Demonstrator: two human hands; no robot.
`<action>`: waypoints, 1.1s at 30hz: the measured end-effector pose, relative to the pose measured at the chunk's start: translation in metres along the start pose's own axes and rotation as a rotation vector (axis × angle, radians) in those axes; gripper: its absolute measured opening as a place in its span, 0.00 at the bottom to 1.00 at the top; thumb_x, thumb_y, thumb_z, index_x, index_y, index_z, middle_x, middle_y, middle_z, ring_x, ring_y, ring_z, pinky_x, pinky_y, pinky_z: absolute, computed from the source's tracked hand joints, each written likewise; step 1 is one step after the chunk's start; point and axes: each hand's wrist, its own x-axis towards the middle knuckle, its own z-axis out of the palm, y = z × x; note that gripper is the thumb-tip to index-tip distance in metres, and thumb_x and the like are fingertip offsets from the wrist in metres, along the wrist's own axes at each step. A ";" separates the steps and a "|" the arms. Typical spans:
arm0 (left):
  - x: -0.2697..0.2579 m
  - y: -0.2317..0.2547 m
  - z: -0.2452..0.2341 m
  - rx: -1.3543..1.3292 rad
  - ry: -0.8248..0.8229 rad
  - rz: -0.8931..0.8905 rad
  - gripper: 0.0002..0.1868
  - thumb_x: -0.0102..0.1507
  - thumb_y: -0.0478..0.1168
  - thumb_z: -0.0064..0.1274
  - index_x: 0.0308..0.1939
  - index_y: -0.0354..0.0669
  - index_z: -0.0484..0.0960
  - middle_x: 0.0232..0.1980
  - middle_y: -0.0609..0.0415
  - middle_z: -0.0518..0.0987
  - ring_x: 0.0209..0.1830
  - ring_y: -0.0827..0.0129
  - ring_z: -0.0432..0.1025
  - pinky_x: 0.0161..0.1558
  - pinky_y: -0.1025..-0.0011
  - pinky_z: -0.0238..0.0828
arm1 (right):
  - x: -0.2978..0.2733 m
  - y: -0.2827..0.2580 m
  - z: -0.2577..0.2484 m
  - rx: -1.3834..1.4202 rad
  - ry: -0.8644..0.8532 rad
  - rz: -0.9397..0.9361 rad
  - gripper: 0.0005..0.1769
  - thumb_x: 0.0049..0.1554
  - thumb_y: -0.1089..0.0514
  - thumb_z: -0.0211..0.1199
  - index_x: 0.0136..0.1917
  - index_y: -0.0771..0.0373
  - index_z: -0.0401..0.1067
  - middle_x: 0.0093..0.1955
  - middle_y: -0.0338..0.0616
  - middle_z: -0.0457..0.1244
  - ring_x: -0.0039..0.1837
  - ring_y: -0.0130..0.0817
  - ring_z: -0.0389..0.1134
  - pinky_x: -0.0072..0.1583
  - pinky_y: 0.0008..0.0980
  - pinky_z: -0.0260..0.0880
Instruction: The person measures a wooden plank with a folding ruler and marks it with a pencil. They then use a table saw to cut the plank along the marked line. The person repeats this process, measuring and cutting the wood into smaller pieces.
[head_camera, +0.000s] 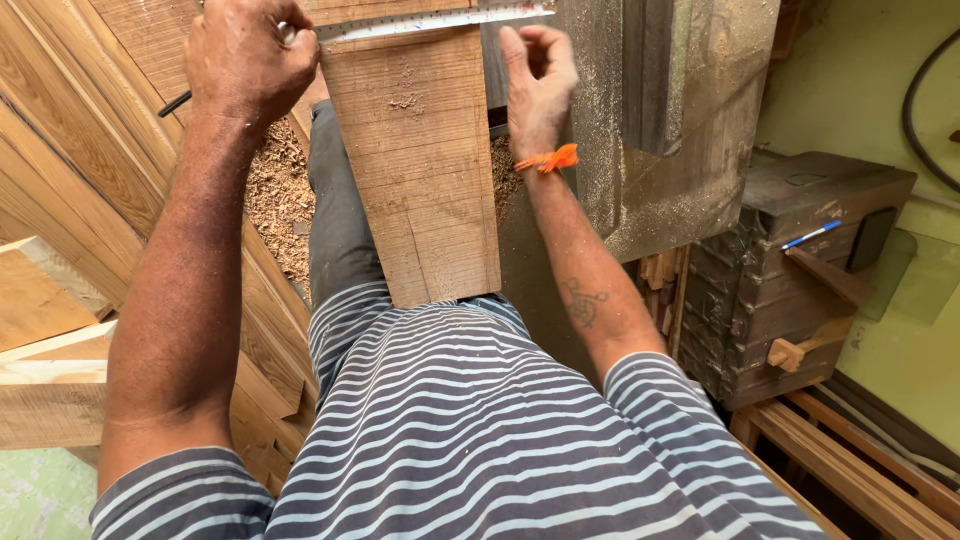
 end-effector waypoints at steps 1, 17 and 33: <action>-0.001 0.000 0.000 0.003 0.004 0.001 0.06 0.63 0.39 0.61 0.42 0.49 0.92 0.35 0.55 0.86 0.29 0.68 0.80 0.30 0.64 0.79 | 0.000 0.002 0.004 0.204 -0.043 0.091 0.16 0.58 0.48 0.70 0.53 0.59 0.75 0.48 0.39 0.70 0.50 0.27 0.70 0.51 0.28 0.75; -0.005 -0.026 0.016 0.019 0.091 0.111 0.03 0.68 0.34 0.62 0.41 0.46 0.90 0.37 0.56 0.85 0.35 0.74 0.80 0.37 0.70 0.80 | 0.026 0.020 0.041 0.791 -0.132 0.219 0.09 0.58 0.55 0.71 0.43 0.63 0.78 0.38 0.39 0.71 0.40 0.23 0.70 0.45 0.26 0.76; 0.003 -0.017 0.000 -0.092 -0.029 -0.031 0.09 0.66 0.36 0.60 0.48 0.47 0.92 0.38 0.51 0.87 0.33 0.69 0.81 0.34 0.66 0.80 | 0.024 0.025 0.053 0.705 -0.071 0.130 0.12 0.59 0.53 0.69 0.44 0.65 0.76 0.37 0.37 0.68 0.38 0.23 0.67 0.41 0.26 0.73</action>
